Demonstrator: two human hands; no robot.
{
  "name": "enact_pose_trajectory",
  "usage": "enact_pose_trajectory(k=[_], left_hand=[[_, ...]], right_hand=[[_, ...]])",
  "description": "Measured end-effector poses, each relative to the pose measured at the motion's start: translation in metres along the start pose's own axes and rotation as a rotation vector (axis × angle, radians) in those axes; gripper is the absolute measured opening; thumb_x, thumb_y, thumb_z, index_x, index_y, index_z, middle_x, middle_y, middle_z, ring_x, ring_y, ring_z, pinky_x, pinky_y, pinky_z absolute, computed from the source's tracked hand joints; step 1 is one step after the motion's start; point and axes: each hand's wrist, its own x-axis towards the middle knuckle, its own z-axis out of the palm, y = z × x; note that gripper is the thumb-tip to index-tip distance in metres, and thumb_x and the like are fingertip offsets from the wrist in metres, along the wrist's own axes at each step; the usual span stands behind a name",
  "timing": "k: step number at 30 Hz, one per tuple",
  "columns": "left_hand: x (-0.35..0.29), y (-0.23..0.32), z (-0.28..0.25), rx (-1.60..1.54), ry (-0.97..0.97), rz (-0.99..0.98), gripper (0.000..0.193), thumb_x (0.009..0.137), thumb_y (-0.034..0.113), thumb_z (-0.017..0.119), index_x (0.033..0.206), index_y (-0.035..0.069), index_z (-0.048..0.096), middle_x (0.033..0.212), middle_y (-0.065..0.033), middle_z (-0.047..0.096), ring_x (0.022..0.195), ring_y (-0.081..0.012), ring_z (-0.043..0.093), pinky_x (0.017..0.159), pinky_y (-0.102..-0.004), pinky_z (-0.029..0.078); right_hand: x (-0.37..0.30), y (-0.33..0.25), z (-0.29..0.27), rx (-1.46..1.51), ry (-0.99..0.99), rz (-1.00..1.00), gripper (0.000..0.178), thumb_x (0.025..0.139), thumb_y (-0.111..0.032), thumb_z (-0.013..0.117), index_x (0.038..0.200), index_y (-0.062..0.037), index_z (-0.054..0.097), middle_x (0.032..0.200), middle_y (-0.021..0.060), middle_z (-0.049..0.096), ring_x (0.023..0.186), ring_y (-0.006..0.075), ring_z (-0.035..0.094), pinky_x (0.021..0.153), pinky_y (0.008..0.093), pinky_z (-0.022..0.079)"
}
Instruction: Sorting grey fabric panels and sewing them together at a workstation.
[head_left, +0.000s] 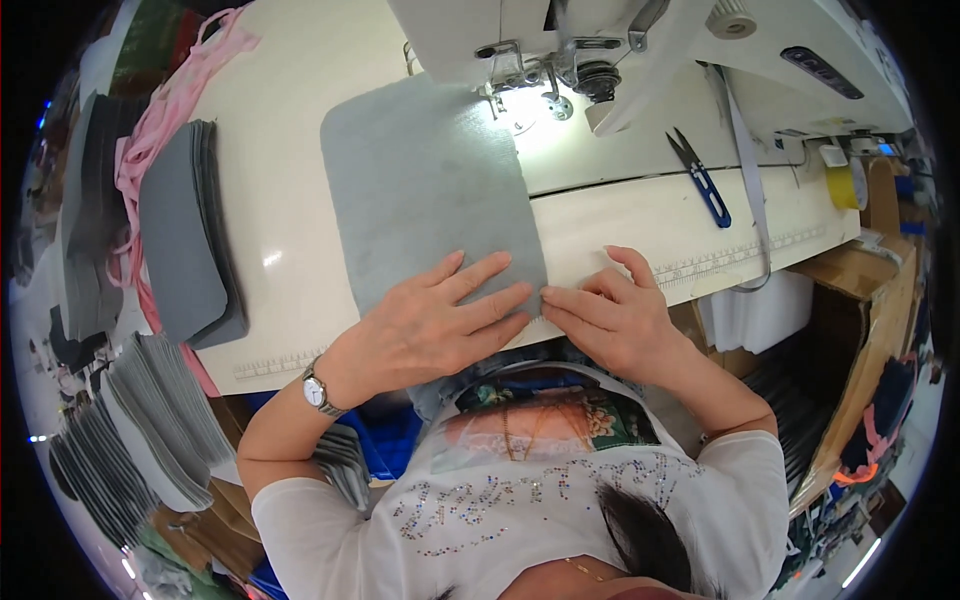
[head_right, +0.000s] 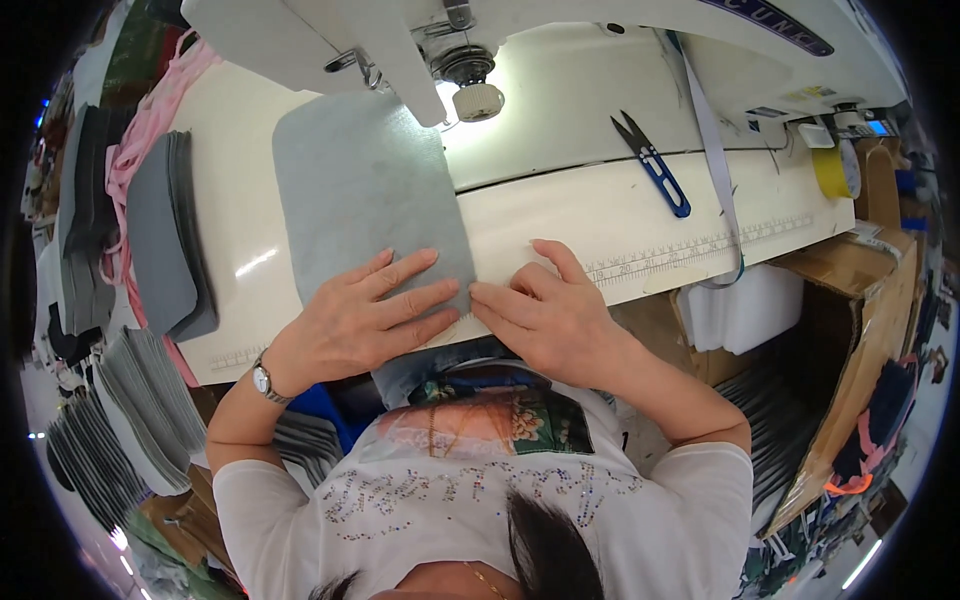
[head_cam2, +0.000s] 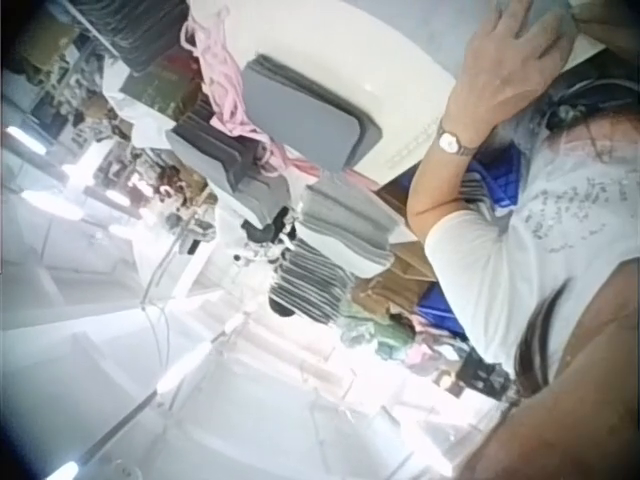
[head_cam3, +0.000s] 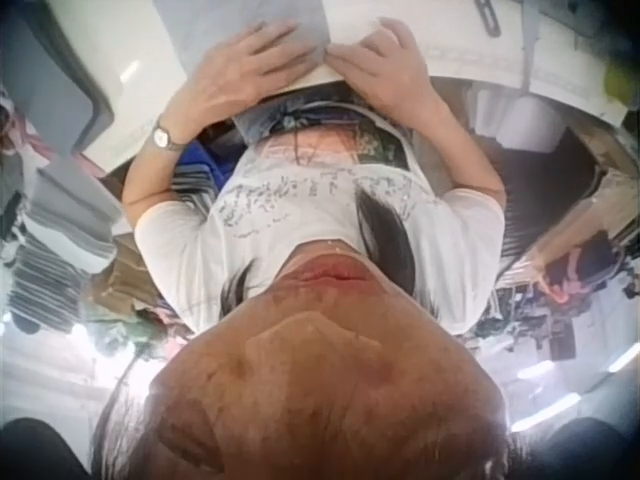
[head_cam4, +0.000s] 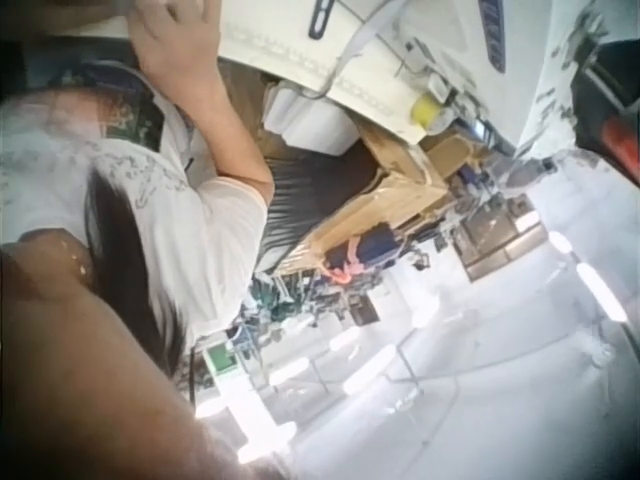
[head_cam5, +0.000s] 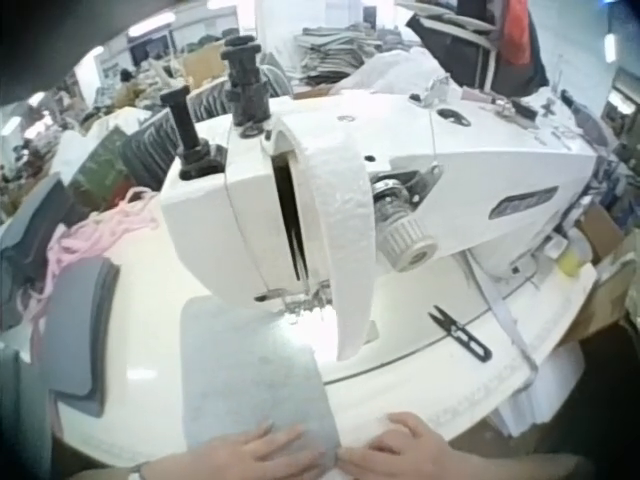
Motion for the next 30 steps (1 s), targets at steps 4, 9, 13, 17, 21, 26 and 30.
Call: enact_pose_trajectory(k=[4,9,13,17,21,26,30], left_hand=[[0.001,-0.004,-0.002,-0.020,-0.003,-0.008,0.032,0.073,0.015,0.060,0.105,0.013,0.062,0.121,-0.0027,0.052,0.114,-0.0244,0.048,0.089,-0.0404,0.044],[0.005,-0.010,-0.005,-0.019,-0.014,-0.033,0.033,0.072,0.012,0.059,0.105,0.012,0.062,0.120,-0.0018,0.053,0.109,-0.0214,0.051,0.088,-0.0405,0.044],[0.010,-0.023,-0.009,-0.049,-0.014,-0.035,0.036,0.070,0.010,0.059,0.105,0.012,0.062,0.119,-0.0017,0.054,0.107,-0.0215,0.053,0.088,-0.0402,0.045],[0.016,-0.036,-0.010,-0.029,0.026,-0.059,0.037,0.068,0.007,0.059,0.105,0.011,0.062,0.116,-0.0022,0.056,0.105,-0.0225,0.054,0.088,-0.0390,0.045],[0.020,-0.052,-0.012,0.006,0.107,-0.064,0.034,0.067,0.006,0.059,0.101,0.010,0.064,0.111,-0.0019,0.060,0.102,-0.0230,0.057,0.084,-0.0354,0.048],[0.027,-0.072,-0.015,-0.024,0.174,-0.076,0.032,0.065,0.003,0.060,0.096,0.010,0.065,0.106,-0.0007,0.062,0.100,-0.0225,0.058,0.079,-0.0315,0.050],[0.028,-0.092,-0.019,-0.017,0.139,-0.101,0.026,0.073,0.006,0.057,0.097,0.012,0.066,0.108,0.0005,0.062,0.103,-0.0198,0.057,0.078,-0.0297,0.050]], right_hand=[[0.003,0.001,-0.001,-0.040,0.013,0.009,0.021,0.068,-0.012,0.060,0.088,-0.0071,0.066,0.097,-0.0015,0.058,0.071,0.0132,0.049,0.088,0.0429,0.039],[0.011,0.008,-0.002,-0.030,-0.004,0.004,0.021,0.068,-0.012,0.059,0.087,-0.0063,0.065,0.098,-0.0016,0.057,0.071,0.0142,0.049,0.088,0.0427,0.038],[0.020,0.019,0.000,-0.048,0.015,-0.021,0.021,0.068,-0.011,0.058,0.088,-0.0058,0.064,0.098,-0.0014,0.057,0.072,0.0148,0.049,0.088,0.0427,0.039],[0.030,0.030,0.001,-0.085,0.036,-0.032,0.021,0.068,-0.011,0.058,0.088,-0.0055,0.064,0.098,-0.0008,0.058,0.072,0.0159,0.049,0.088,0.0426,0.040],[0.043,0.042,0.004,-0.109,0.057,-0.045,0.022,0.068,-0.010,0.056,0.088,-0.0057,0.064,0.099,-0.0002,0.059,0.073,0.0169,0.051,0.088,0.0418,0.040],[0.059,0.055,0.005,-0.131,0.034,-0.058,0.020,0.070,-0.009,0.055,0.089,-0.0068,0.064,0.099,-0.0011,0.060,0.073,0.0173,0.052,0.089,0.0388,0.039],[0.073,0.067,0.009,-0.132,-0.010,-0.038,0.018,0.071,-0.009,0.055,0.087,-0.0089,0.063,0.098,-0.0024,0.060,0.075,0.0189,0.054,0.088,0.0377,0.039]])
